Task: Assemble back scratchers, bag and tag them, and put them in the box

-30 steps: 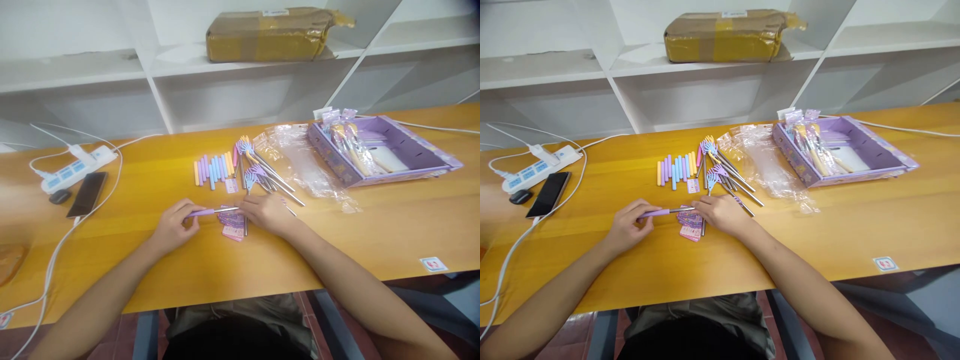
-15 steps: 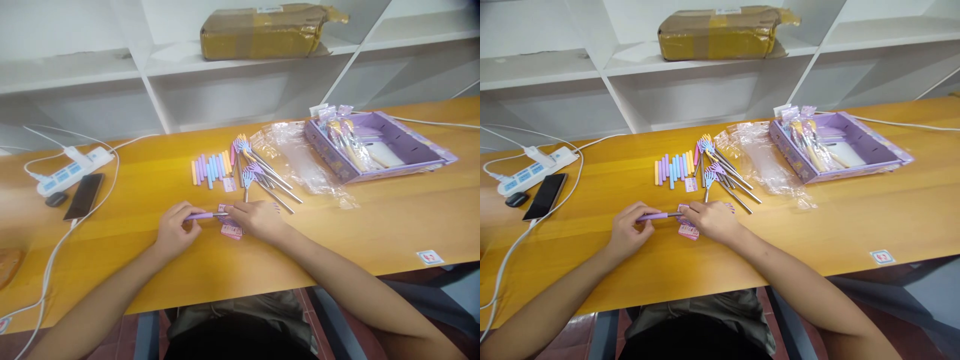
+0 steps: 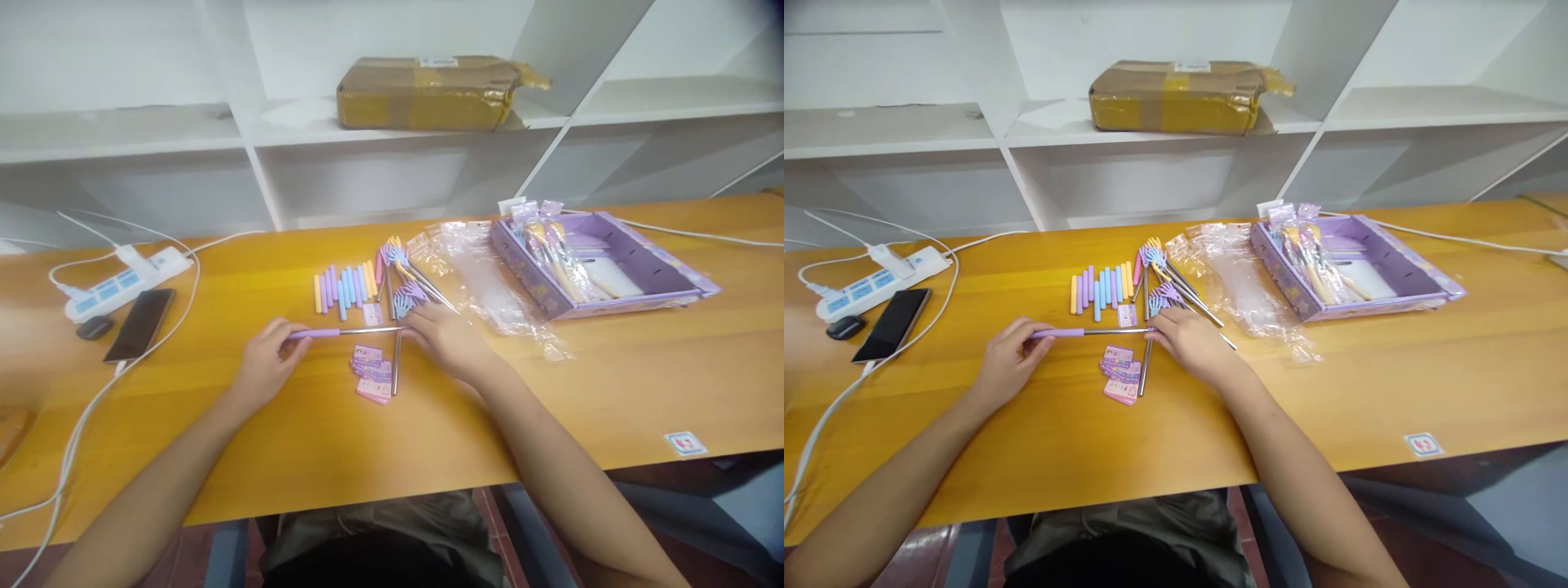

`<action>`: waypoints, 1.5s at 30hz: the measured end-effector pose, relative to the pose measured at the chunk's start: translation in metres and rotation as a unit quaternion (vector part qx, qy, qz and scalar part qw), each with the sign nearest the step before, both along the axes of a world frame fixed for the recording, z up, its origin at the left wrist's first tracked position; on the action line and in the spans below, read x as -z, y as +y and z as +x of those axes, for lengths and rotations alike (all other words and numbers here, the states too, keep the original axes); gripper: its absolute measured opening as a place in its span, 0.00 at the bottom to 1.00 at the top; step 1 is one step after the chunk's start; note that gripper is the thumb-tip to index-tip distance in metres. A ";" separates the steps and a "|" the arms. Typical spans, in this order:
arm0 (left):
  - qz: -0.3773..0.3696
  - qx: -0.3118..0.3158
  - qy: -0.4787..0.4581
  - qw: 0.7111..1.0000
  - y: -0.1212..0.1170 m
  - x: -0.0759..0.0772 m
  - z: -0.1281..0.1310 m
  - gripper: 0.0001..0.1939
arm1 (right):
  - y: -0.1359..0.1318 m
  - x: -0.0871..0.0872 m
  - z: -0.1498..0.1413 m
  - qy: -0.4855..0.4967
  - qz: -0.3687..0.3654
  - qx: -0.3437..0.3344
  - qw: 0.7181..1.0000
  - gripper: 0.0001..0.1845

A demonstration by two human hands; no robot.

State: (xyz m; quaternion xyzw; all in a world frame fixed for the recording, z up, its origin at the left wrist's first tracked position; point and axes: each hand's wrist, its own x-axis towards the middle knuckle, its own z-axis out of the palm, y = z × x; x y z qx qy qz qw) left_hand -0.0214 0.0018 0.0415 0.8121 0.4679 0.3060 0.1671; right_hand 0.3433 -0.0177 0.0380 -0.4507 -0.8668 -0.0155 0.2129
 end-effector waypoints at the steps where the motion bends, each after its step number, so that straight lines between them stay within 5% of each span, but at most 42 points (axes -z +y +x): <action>1: -0.001 0.000 0.002 1.000 0.002 -0.001 -0.002 0.11 | 0.000 0.001 0.002 0.016 -0.017 -0.008 1.000 0.16; 15: -0.020 -0.056 -0.045 0.997 0.013 0.003 -0.017 0.16 | -0.001 0.000 0.008 0.119 0.001 -0.033 0.992 0.11; 23: 0.074 0.057 0.045 0.995 0.013 0.003 -0.023 0.20 | 0.004 0.006 0.011 0.128 0.017 -0.059 0.990 0.12; 36: 0.057 0.075 0.044 0.995 0.016 0.011 -0.023 0.20 | 0.005 0.016 0.003 0.147 -0.061 -0.095 0.983 0.14; 45: 0.038 0.084 0.055 0.994 0.009 0.007 -0.017 0.19 | -0.002 0.018 -0.011 0.160 -0.040 -0.094 0.982 0.16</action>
